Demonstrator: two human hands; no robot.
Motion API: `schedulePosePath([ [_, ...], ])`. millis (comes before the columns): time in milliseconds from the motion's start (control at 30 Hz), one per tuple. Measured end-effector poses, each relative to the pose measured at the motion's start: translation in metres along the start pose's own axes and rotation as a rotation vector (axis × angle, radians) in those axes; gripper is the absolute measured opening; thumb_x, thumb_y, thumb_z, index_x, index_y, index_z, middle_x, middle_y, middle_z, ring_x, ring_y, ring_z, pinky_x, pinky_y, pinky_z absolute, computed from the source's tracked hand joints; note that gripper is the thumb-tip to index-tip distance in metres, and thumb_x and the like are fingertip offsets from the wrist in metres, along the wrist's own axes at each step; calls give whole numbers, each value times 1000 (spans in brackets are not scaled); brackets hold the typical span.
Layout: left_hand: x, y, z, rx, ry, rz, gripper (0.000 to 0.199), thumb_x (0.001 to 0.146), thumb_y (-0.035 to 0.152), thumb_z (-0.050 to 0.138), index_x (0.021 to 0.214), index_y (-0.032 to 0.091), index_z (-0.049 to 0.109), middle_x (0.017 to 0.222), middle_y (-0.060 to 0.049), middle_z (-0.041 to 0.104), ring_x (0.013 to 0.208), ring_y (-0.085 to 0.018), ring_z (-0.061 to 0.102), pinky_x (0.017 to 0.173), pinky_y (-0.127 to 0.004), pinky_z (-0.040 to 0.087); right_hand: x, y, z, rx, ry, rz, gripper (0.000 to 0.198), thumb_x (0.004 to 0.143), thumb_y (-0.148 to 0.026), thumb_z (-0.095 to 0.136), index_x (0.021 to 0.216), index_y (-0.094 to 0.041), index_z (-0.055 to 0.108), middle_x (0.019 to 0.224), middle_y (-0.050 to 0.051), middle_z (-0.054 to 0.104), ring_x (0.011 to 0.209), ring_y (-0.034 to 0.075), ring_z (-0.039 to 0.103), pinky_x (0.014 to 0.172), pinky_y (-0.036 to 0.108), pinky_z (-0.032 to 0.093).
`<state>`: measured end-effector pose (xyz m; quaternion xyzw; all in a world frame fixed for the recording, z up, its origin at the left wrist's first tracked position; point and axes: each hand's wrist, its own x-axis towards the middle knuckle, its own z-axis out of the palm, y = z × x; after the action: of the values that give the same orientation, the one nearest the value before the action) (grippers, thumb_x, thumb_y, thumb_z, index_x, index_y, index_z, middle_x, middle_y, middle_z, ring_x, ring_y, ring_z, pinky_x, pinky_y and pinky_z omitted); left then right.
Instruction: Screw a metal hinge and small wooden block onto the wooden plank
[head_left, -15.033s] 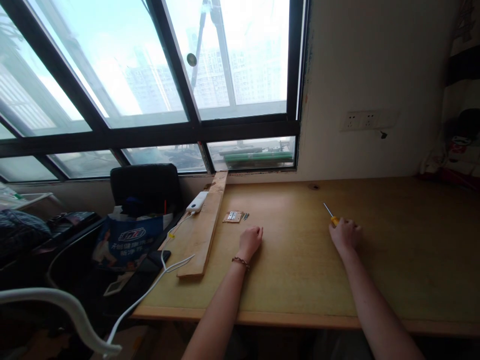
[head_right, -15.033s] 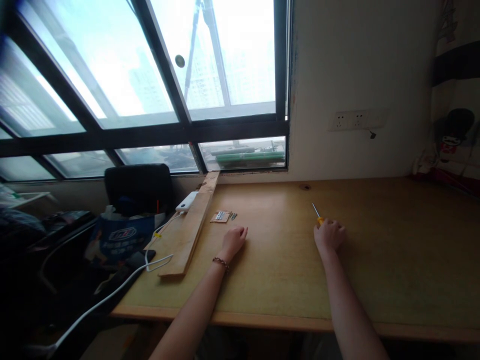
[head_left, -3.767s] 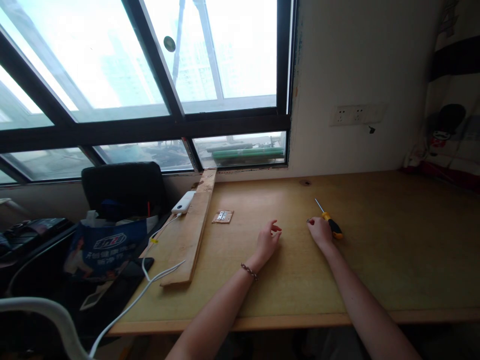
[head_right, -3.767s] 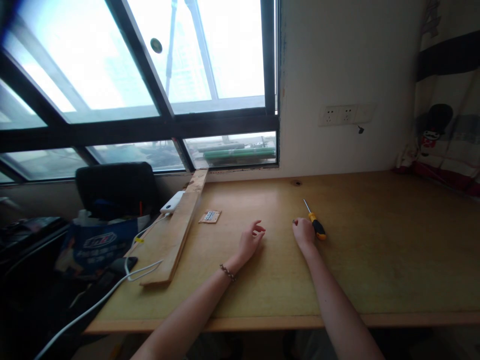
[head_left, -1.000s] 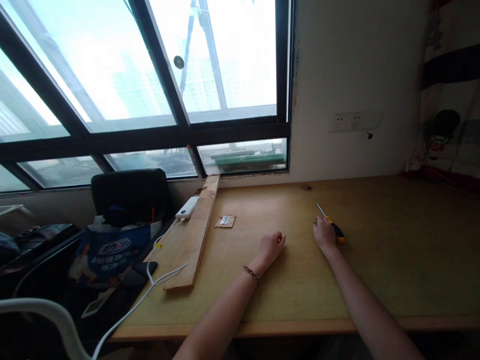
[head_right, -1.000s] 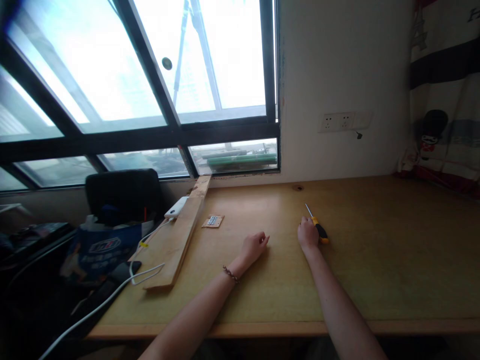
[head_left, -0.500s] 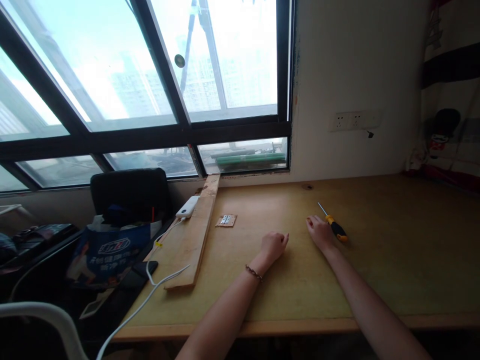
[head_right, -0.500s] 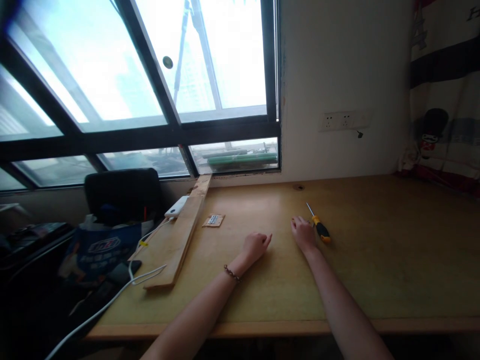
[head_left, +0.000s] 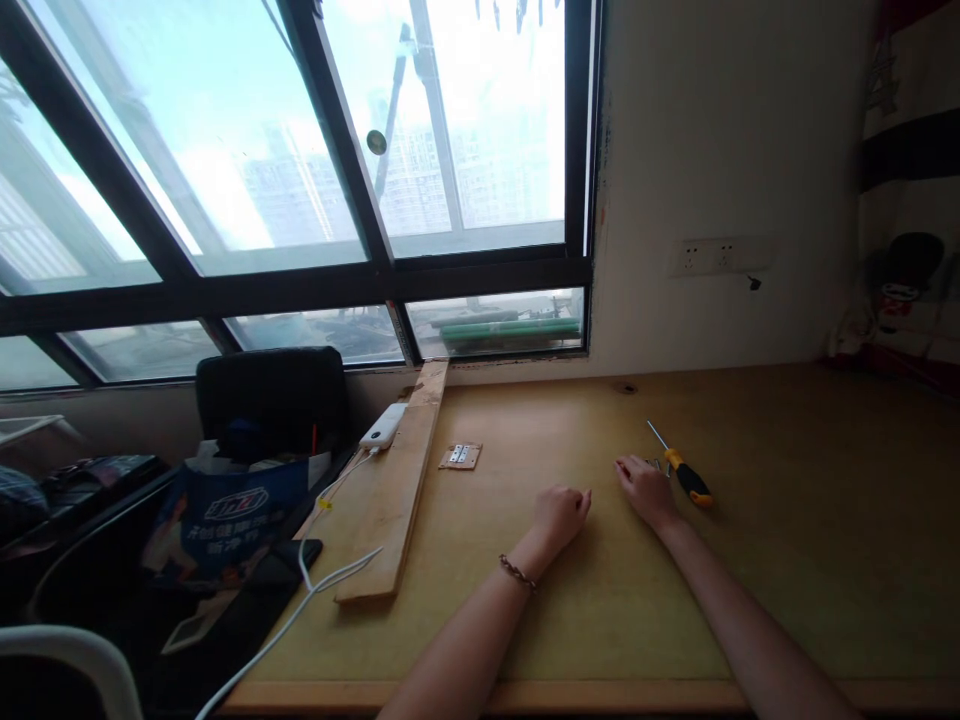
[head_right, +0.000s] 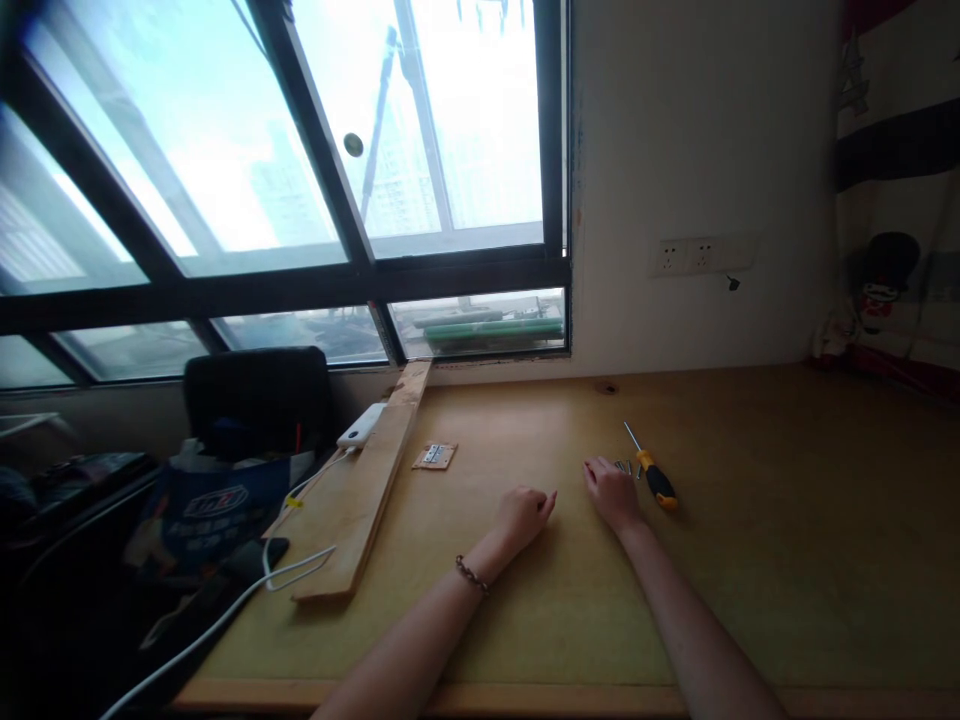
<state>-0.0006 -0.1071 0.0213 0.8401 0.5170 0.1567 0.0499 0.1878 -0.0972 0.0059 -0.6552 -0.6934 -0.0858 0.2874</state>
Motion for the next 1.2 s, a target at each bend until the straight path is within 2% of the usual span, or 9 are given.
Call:
schedulePosePath([
  [433, -6, -2, 0, -69, 49, -63, 51, 89, 42, 29, 70, 17, 70, 69, -11, 68, 59, -15, 58, 54, -25, 31, -11, -14, 1, 183, -45, -90, 29, 88, -31, 37, 83, -18, 62, 78, 5, 66, 68, 17, 61, 62, 25, 38],
  [700, -11, -2, 0, -113, 69, -41, 46, 89, 41, 28, 73, 17, 64, 72, -9, 67, 62, -15, 58, 57, -25, 33, -14, -26, -2, 220, -104, -128, 30, 88, -33, 37, 83, -17, 62, 78, 6, 65, 69, 18, 61, 64, 25, 39],
  [967, -6, -1, -2, -136, 67, -97, 36, 90, 38, 27, 90, 20, 58, 76, -7, 66, 67, -16, 59, 59, -24, 36, -14, -30, -7, 226, -98, -125, 29, 87, -33, 38, 80, -17, 62, 78, 6, 66, 69, 17, 61, 62, 25, 38],
  [1200, -5, -5, 1, -133, 54, -76, 33, 88, 37, 32, 86, 19, 60, 77, -5, 66, 67, -15, 58, 59, -24, 36, -12, -34, -8, 212, -114, -108, 27, 87, -30, 39, 79, -19, 61, 77, 5, 66, 68, 17, 60, 62, 25, 36],
])
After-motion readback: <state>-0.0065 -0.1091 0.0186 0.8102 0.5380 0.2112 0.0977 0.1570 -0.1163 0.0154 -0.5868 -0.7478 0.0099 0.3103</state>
